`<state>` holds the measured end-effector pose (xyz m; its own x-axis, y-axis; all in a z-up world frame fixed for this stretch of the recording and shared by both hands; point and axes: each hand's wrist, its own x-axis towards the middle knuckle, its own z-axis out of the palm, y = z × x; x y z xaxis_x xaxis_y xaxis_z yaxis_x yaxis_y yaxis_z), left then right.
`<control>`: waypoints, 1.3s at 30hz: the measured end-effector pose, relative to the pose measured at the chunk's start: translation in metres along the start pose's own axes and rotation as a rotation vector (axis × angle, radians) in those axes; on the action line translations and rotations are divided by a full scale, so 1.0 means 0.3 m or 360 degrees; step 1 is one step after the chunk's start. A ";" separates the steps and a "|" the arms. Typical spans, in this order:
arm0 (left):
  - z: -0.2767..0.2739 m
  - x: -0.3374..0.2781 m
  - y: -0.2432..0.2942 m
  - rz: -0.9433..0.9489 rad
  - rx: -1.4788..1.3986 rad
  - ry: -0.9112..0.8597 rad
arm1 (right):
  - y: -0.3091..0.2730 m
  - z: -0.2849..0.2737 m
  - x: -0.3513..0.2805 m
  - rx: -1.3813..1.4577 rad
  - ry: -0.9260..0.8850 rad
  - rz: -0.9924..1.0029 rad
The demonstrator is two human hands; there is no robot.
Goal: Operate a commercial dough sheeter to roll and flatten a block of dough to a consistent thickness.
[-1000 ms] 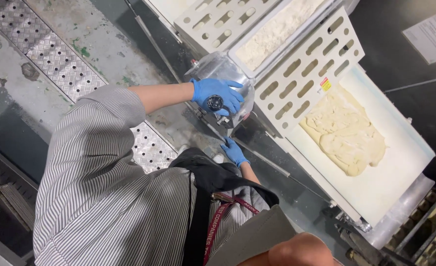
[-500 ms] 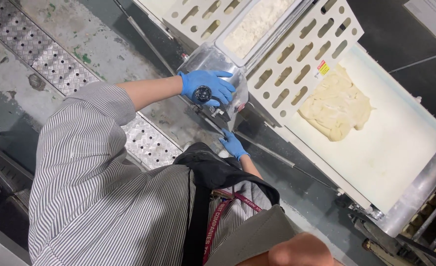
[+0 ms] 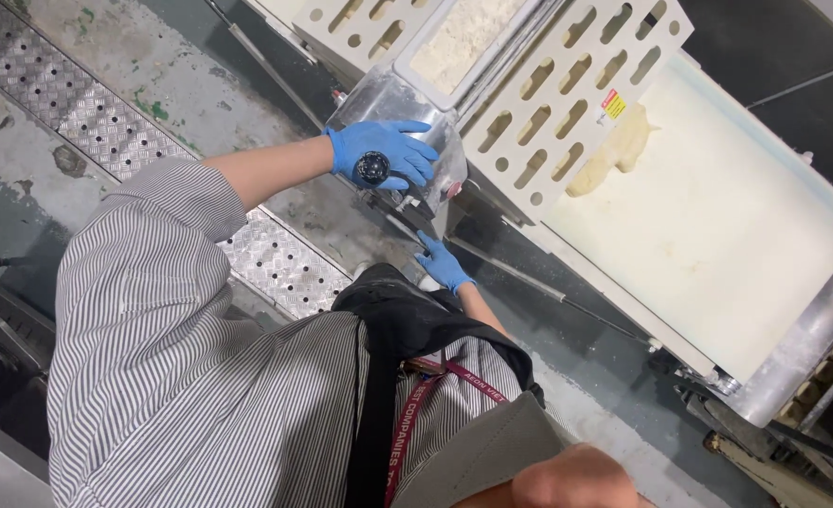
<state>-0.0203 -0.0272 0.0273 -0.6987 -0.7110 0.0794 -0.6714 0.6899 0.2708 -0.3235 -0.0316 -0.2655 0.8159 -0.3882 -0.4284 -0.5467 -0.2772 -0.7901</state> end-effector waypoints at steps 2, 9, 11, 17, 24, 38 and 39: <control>0.005 -0.003 0.000 0.0001 -0.0005 0.0016 | 0.018 0.010 0.007 -0.0011 0.0006 -0.0032; -0.018 0.004 0.018 -0.0051 0.0082 -0.0086 | 0.037 0.026 0.007 -0.0117 0.0041 -0.0044; 0.008 -0.005 0.001 -0.0034 0.0057 -0.0029 | 0.038 0.027 0.008 -0.0122 0.0045 -0.0038; -0.001 -0.009 0.008 -0.0043 -0.0041 0.0013 | 0.081 0.056 0.019 -0.0133 0.0085 -0.0088; 0.001 -0.007 0.007 -0.0057 0.0017 -0.0020 | -0.019 0.010 -0.016 -0.0060 0.0038 0.0035; 0.004 -0.011 0.008 -0.0032 -0.0073 0.0130 | 0.062 0.076 0.048 -0.0512 0.0106 0.0064; -0.002 -0.009 0.012 -0.0022 -0.0083 0.0114 | 0.071 0.094 0.064 -0.0760 0.0078 0.0152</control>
<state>-0.0207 -0.0230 0.0287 -0.6686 -0.7298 0.1430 -0.6659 0.6731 0.3217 -0.3143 -0.0202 -0.3028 0.7545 -0.4692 -0.4589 -0.6531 -0.6062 -0.4540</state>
